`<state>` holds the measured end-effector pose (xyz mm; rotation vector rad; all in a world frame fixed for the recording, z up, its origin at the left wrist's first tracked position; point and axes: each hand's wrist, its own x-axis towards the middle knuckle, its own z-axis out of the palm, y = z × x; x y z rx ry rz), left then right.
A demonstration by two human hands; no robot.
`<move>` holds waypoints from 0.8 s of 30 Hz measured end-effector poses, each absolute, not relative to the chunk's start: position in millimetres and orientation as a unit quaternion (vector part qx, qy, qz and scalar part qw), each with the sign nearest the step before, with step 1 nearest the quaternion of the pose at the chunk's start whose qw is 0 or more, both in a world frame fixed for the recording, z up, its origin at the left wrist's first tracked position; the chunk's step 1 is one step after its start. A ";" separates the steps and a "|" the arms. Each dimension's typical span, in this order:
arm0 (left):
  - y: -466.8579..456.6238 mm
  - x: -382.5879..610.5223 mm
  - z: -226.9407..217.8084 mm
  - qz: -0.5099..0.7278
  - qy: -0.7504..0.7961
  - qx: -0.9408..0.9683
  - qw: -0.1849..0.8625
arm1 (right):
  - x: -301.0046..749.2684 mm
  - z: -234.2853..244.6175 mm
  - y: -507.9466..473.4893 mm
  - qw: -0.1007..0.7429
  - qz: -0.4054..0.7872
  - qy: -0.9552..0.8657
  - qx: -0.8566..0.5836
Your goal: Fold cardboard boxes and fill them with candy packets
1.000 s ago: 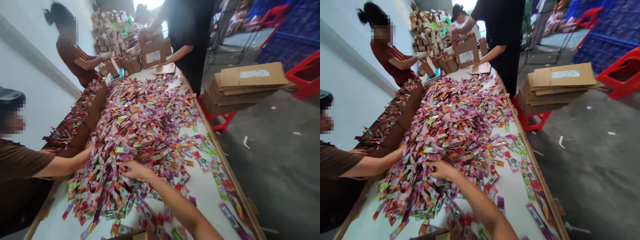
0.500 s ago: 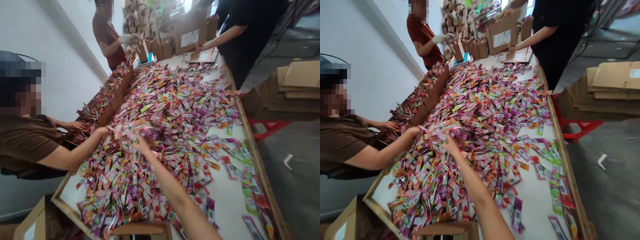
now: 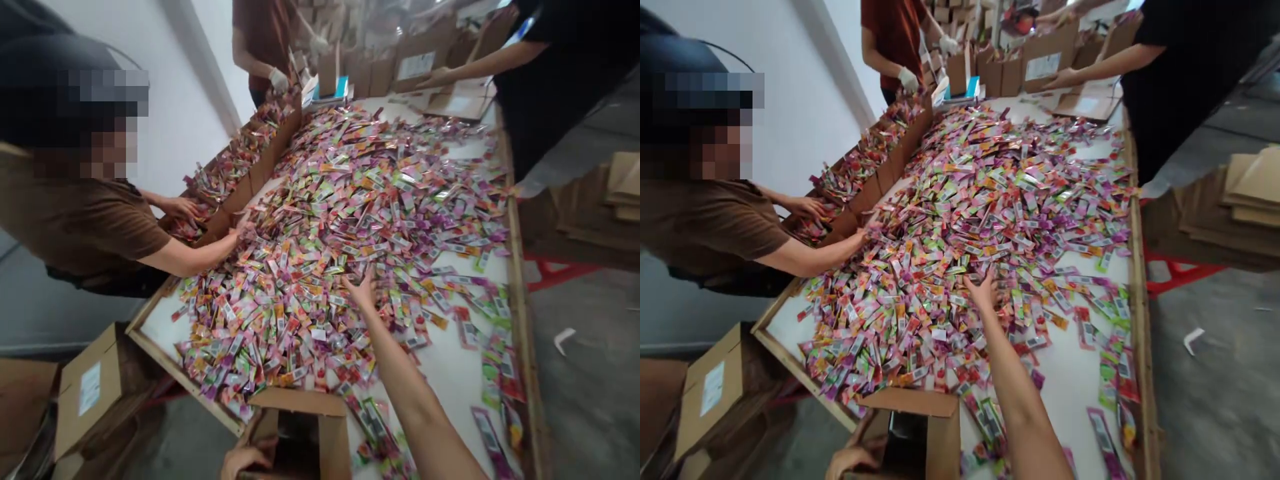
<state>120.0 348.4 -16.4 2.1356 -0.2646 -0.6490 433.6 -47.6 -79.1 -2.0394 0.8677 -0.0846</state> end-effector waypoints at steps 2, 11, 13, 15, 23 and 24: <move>352.1 117.1 -32.5 -0.279 -0.081 0.840 0.459 | 442.3 -78.0 -29.2 0.527 -0.009 0.275 -0.804; 358.3 103.1 -42.9 -0.219 -0.169 0.846 0.457 | 373.6 -28.9 231.8 0.322 0.012 -0.245 -0.914; 362.9 100.6 -53.3 -0.228 -0.189 0.837 0.460 | 327.9 -48.6 269.5 0.257 0.040 -0.453 -0.852; 365.8 97.0 -65.1 -0.222 -0.213 0.829 0.467 | 293.5 -80.0 287.0 0.206 0.099 -0.589 -0.776; 383.9 106.8 -87.3 -0.238 -0.328 0.775 0.485 | 352.9 -99.7 246.5 0.111 0.155 -0.428 -0.883; 386.5 110.5 -87.2 -0.251 -0.349 0.765 0.479 | 374.8 -85.7 236.9 0.109 0.129 -0.409 -0.897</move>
